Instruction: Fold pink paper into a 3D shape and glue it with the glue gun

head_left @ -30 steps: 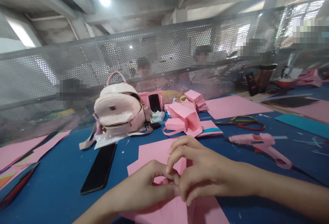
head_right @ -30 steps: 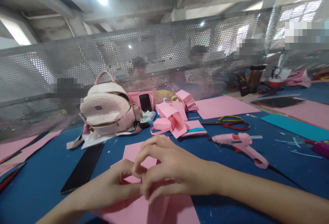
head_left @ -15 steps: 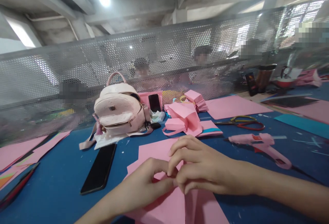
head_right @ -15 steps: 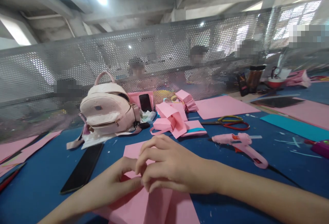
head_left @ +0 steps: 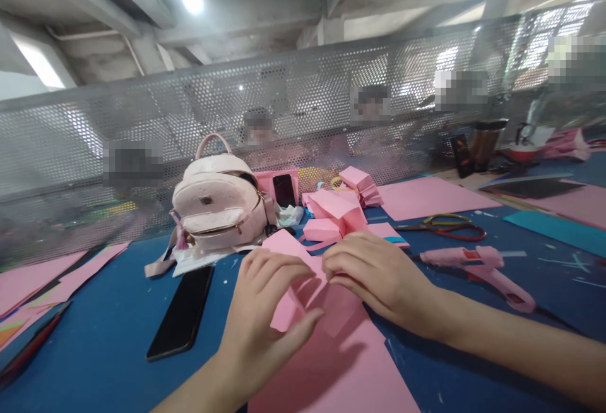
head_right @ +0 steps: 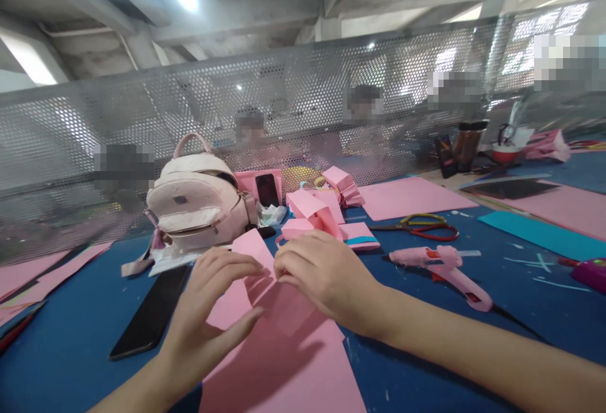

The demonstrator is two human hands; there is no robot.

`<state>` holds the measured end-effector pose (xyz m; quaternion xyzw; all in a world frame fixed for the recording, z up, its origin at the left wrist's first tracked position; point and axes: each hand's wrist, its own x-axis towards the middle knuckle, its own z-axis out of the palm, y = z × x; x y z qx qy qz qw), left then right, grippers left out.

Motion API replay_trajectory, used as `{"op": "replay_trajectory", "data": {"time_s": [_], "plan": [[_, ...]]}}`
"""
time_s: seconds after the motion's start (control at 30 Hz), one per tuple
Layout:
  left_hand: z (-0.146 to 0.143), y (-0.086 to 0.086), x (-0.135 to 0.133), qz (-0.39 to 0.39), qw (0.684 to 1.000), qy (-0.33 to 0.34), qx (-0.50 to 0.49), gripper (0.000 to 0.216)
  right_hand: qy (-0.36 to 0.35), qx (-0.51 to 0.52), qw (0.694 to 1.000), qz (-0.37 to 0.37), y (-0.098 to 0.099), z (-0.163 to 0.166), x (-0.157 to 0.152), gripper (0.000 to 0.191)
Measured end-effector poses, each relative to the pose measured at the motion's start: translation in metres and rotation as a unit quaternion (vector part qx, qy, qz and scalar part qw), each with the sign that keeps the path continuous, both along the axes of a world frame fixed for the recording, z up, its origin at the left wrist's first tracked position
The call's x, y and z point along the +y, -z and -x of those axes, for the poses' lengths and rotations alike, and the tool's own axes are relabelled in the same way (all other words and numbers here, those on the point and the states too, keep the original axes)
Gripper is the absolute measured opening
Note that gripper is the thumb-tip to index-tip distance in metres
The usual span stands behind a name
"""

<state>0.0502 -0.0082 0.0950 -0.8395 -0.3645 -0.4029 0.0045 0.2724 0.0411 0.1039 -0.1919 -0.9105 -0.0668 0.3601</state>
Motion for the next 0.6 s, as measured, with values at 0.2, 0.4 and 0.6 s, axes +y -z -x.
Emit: {"op": "replay_trajectory", "data": {"time_s": [0.2, 0.4, 0.6], "plan": [[-0.0012, 0.0041, 0.0047, -0.031, 0.999, -0.035, 0.001, 0.020, 0.015, 0.020, 0.999, -0.023, 0.0015, 0.0000, -0.0002, 0.024], [0.0016, 0.0030, 0.0064, -0.042, 0.998, -0.039, -0.008, 0.015, 0.015, 0.032, 0.999, -0.036, 0.0045, 0.0016, -0.0007, 0.017], [0.0006, 0.0034, 0.0059, -0.022, 0.999, -0.039, -0.019, 0.016, -0.004, 0.027, 0.998, -0.049, 0.0052, 0.0040, -0.0014, 0.017]]}}
